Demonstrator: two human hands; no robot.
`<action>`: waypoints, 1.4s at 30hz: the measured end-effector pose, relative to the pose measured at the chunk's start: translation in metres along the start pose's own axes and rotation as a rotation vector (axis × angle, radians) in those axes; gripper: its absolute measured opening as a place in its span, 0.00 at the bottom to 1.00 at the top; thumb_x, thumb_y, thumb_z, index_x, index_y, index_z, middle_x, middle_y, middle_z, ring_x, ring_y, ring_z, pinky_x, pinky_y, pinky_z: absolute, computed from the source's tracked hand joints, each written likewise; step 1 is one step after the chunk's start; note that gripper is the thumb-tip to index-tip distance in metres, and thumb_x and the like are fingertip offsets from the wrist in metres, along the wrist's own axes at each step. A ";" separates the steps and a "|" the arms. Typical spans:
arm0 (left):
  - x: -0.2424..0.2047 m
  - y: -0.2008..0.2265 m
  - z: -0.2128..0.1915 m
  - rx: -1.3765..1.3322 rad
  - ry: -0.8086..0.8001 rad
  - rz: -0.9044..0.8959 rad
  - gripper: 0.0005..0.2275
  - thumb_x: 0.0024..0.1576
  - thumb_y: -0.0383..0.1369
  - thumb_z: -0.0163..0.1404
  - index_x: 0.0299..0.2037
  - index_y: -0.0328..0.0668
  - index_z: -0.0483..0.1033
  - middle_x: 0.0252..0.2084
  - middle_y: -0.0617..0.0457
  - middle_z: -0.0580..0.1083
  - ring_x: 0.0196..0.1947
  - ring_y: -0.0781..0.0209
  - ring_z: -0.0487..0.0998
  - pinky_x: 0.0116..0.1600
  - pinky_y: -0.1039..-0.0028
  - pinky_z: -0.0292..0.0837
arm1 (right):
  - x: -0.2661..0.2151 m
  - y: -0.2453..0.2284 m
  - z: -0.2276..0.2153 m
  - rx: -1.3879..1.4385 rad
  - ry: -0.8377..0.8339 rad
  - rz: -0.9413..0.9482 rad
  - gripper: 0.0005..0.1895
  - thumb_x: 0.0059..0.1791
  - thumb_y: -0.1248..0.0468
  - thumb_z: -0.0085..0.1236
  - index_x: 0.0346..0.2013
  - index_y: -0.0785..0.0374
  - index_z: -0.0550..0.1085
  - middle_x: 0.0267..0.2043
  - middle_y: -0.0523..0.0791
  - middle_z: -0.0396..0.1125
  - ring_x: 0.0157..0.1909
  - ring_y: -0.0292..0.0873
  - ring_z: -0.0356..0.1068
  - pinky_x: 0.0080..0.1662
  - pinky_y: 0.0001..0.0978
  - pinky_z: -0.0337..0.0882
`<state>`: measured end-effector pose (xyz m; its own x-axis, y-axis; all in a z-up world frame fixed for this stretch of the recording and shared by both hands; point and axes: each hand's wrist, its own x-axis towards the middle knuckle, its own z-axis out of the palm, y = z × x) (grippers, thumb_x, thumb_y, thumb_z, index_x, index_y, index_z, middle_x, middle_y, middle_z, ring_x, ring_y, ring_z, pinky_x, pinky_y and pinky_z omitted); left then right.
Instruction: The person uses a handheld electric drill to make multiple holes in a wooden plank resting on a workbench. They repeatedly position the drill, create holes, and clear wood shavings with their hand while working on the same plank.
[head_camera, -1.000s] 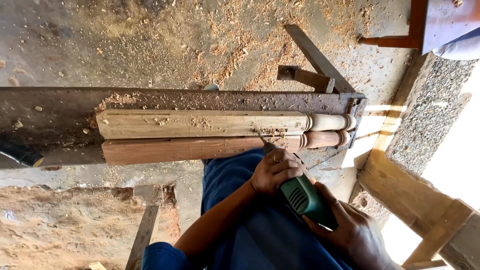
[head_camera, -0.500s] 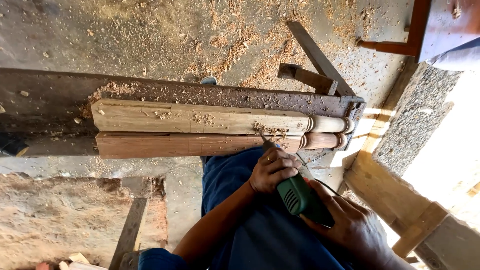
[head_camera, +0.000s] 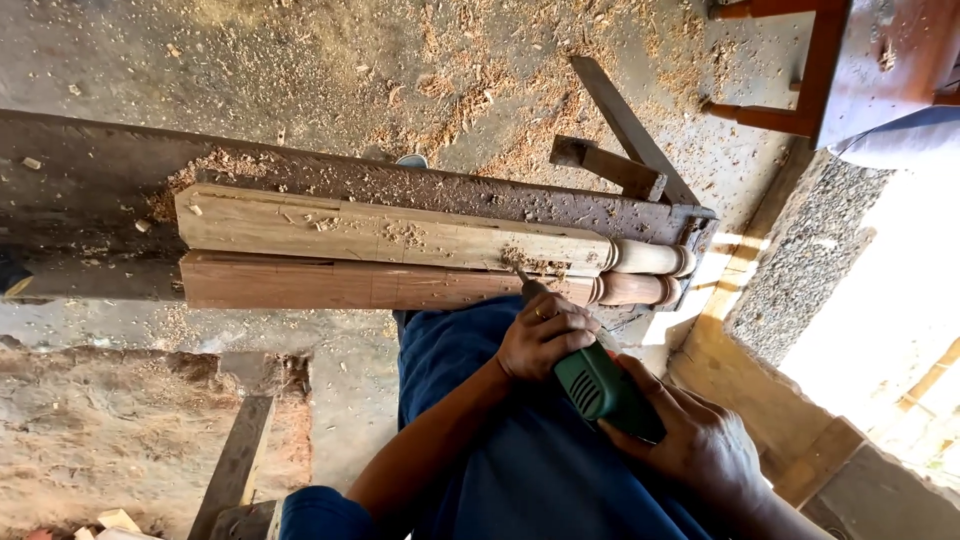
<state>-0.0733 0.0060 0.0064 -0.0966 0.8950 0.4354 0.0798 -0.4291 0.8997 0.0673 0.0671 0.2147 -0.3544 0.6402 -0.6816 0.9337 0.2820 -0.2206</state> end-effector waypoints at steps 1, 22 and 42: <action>-0.002 -0.001 0.001 0.001 -0.001 0.003 0.11 0.50 0.31 0.58 0.42 0.41 0.74 0.48 0.52 0.78 0.47 0.53 0.79 0.53 0.62 0.76 | 0.001 0.000 0.000 0.001 0.003 -0.001 0.44 0.37 0.47 0.71 0.66 0.50 0.67 0.35 0.50 0.77 0.30 0.49 0.79 0.32 0.43 0.78; 0.007 0.018 -0.006 0.072 -0.058 0.008 0.10 0.54 0.32 0.53 0.44 0.40 0.74 0.50 0.52 0.77 0.52 0.51 0.79 0.58 0.60 0.72 | -0.008 0.008 -0.014 0.055 -0.190 -0.015 0.49 0.39 0.49 0.68 0.73 0.46 0.58 0.54 0.48 0.75 0.39 0.51 0.79 0.39 0.43 0.80; -0.018 -0.081 -0.119 1.110 -1.018 -0.747 0.34 0.63 0.62 0.35 0.76 0.59 0.46 0.80 0.40 0.43 0.74 0.33 0.46 0.72 0.38 0.35 | -0.073 0.045 0.005 0.132 0.112 0.385 0.47 0.40 0.49 0.70 0.72 0.48 0.64 0.43 0.51 0.78 0.42 0.53 0.80 0.45 0.48 0.80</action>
<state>-0.1964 0.0105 -0.0705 0.1671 0.7483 -0.6420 0.9713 -0.0131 0.2375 0.1357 0.0299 0.2511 0.0252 0.7564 -0.6536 0.9950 -0.0825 -0.0571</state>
